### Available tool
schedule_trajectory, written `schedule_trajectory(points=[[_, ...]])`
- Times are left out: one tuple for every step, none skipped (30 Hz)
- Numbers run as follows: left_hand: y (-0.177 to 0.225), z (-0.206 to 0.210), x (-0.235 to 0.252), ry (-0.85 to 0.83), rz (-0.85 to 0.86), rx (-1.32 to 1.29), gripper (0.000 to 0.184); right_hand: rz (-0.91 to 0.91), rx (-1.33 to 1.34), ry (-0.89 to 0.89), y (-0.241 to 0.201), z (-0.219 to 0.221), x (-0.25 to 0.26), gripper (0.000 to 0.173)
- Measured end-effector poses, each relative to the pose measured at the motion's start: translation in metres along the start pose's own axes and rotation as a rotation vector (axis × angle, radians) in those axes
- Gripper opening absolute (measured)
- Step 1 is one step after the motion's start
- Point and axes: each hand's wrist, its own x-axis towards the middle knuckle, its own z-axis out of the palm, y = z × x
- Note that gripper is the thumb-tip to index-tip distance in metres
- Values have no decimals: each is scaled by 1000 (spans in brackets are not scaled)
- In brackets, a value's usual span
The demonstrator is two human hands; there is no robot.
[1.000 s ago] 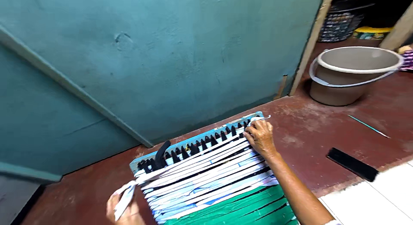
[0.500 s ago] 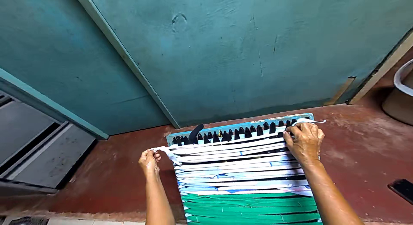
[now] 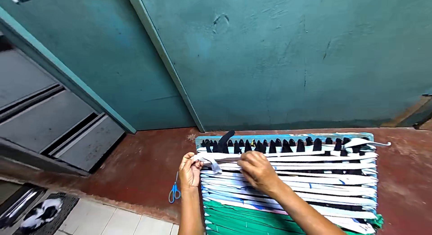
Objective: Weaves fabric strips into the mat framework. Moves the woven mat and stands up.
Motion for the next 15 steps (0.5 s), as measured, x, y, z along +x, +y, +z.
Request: schedule_trajectory(points=[[2,2,-3,-1,-18,-26,33,-21,-9,-6,-3,13,6,17],[5,2,-5,-13,-28,-43,35,-20,-22,-9,-5,24,11,18],[7,2,-8,-31,-28,-53,35,-9,-39,-1,-5,32,15,18],[9,-1,-10,-61,-19,-59,34,6,-62,17,-4,39,18,18],[10,-4,-11,-102,-1,-62,33,18,-90,41,-3,43,20,17],[9,-9,-11,-145,25,-50,32,32,-112,53,-1,45,22,16],[9,-12,-11,-172,53,-26,33,44,-131,52,0,45,24,14],[9,-15,-11,-183,85,15,33,56,-132,36,0,45,24,12],[9,-17,-11,-181,126,76,32,67,-106,-1,0,44,24,9],[7,-19,-10,-175,176,164,30,90,-42,-71,-1,41,24,8],[4,-23,-8,-174,238,278,27,127,50,-171,-2,36,25,11],[0,-28,-4,-176,296,402,22,162,143,-281,-3,30,25,17],[-3,-33,-1,-183,322,513,17,183,217,-375,-3,27,26,25],[-5,-37,1,-203,319,609,12,190,272,-444,-4,24,27,28],[-4,-41,2,-239,298,697,9,192,309,-495,-5,21,29,29]])
